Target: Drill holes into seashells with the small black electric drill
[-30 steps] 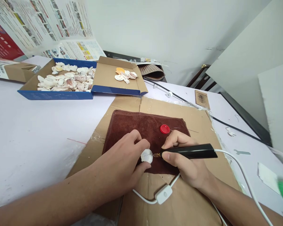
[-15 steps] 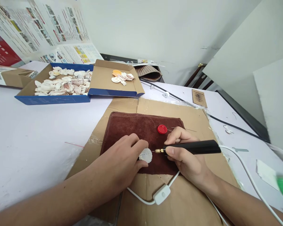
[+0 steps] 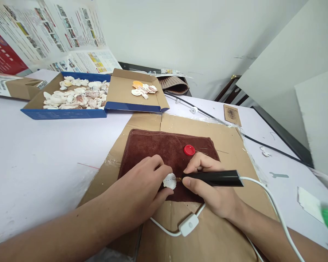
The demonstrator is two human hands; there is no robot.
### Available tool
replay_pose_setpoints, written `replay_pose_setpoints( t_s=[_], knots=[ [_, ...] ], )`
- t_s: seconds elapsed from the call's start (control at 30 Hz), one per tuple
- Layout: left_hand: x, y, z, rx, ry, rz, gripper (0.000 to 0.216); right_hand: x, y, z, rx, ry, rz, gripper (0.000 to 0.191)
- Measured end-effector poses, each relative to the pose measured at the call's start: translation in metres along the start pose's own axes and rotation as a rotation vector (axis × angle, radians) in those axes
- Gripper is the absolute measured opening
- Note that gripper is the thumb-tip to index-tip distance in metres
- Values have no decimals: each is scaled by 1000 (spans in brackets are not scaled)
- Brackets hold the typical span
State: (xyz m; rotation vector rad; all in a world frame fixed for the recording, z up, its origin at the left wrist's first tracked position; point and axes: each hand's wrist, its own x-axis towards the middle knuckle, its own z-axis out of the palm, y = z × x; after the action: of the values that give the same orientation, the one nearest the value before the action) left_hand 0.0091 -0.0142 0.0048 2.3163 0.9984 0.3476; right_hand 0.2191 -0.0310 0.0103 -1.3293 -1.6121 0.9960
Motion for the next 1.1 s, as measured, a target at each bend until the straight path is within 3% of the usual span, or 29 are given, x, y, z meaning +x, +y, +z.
replay_pose_setpoints(
  t_s=[0.23, 1.1],
  knots=[
    [2, 1, 4, 11, 61, 13, 15, 0, 2, 0, -75, -22, -3, 12],
    [3, 2, 2, 20, 5, -37, 11, -2, 2, 1, -117, -16, 10, 12]
  ],
)
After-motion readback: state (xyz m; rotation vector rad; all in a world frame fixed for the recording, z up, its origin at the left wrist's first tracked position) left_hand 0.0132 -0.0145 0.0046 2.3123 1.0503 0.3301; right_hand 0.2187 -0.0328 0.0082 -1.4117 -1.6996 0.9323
